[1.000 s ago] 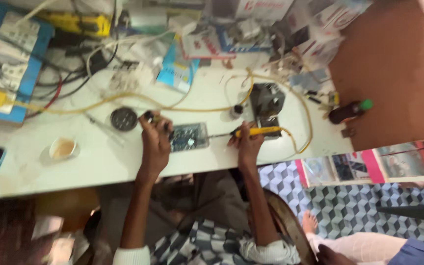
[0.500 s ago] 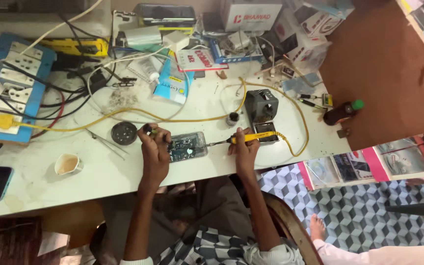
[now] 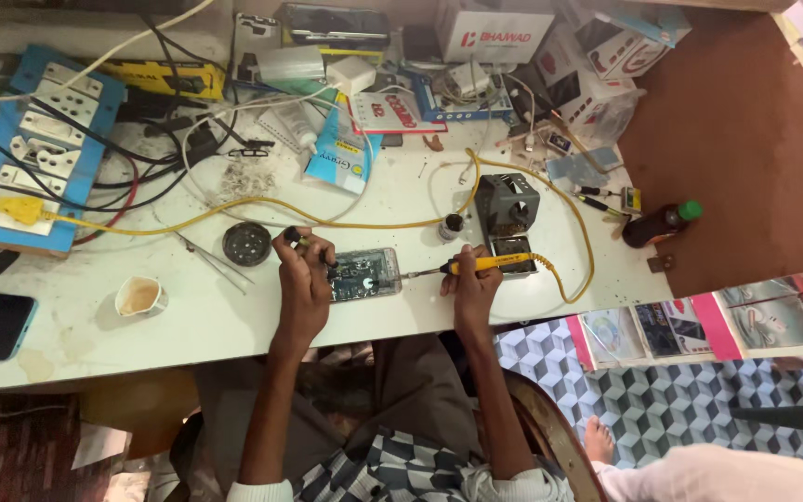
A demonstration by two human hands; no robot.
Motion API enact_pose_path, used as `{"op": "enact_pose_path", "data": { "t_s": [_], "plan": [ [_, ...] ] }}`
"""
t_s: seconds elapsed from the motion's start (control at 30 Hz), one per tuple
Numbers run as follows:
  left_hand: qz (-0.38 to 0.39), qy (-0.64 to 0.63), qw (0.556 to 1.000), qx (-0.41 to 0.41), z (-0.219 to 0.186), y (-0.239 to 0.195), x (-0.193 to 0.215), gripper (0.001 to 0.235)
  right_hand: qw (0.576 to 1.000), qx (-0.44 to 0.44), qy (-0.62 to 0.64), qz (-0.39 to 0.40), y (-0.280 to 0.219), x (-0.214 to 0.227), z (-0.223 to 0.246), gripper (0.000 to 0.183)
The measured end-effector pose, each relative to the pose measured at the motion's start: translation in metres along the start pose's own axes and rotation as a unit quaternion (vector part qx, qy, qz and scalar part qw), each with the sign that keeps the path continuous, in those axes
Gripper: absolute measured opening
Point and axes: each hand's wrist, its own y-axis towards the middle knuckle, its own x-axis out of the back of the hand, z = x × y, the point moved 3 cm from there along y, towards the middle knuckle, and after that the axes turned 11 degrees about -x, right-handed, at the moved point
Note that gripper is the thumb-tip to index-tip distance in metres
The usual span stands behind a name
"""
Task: The person uses a soldering iron and solder wire to work on a small circuit board placed on a cluttered workbench. They repeatedly apply heat and solder to specific points on the board while holding the components steady with their other hand.
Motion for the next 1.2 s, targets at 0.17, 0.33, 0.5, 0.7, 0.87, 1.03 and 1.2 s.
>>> {"op": "enact_pose_path", "data": {
  "t_s": [0.17, 0.33, 0.5, 0.7, 0.87, 1.03, 1.2],
  "plan": [
    [0.001, -0.009, 1.000, -0.002, 0.002, -0.001, -0.001, 0.021, 1.000, 0.008, 0.016, -0.013, 0.003, 0.002, 0.000, 0.031],
    [-0.001, 0.003, 0.999, -0.032, 0.018, -0.007, 0.001, 0.019, 1.000, 0.007, -0.015, -0.017, 0.005, 0.008, -0.008, 0.033],
    [-0.074, -0.257, 0.962, 0.052, 0.034, -0.008, -0.019, 0.032, 0.999, -0.004, -0.030, -0.015, 0.010, 0.020, -0.019, 0.028],
    [0.000, -0.009, 1.000, 0.010, 0.010, -0.003, -0.001, 0.022, 0.999, -0.003, -0.034, -0.035, 0.008, 0.012, -0.020, 0.030],
    [0.001, -0.019, 1.000, 0.012, 0.010, -0.003, -0.002, 0.020, 1.000, 0.016, 0.004, -0.008, 0.008, 0.011, -0.017, 0.031],
    [0.002, 0.004, 1.000, 0.004, -0.001, 0.006, 0.000, 0.020, 1.000, 0.012, -0.020, -0.007, 0.004, -0.005, 0.000, 0.030],
    [-0.001, 0.022, 1.000, -0.008, -0.002, 0.000, 0.000, 0.020, 0.999, 0.020, -0.024, -0.007, -0.004, -0.003, 0.003, 0.029]
  ]
}}
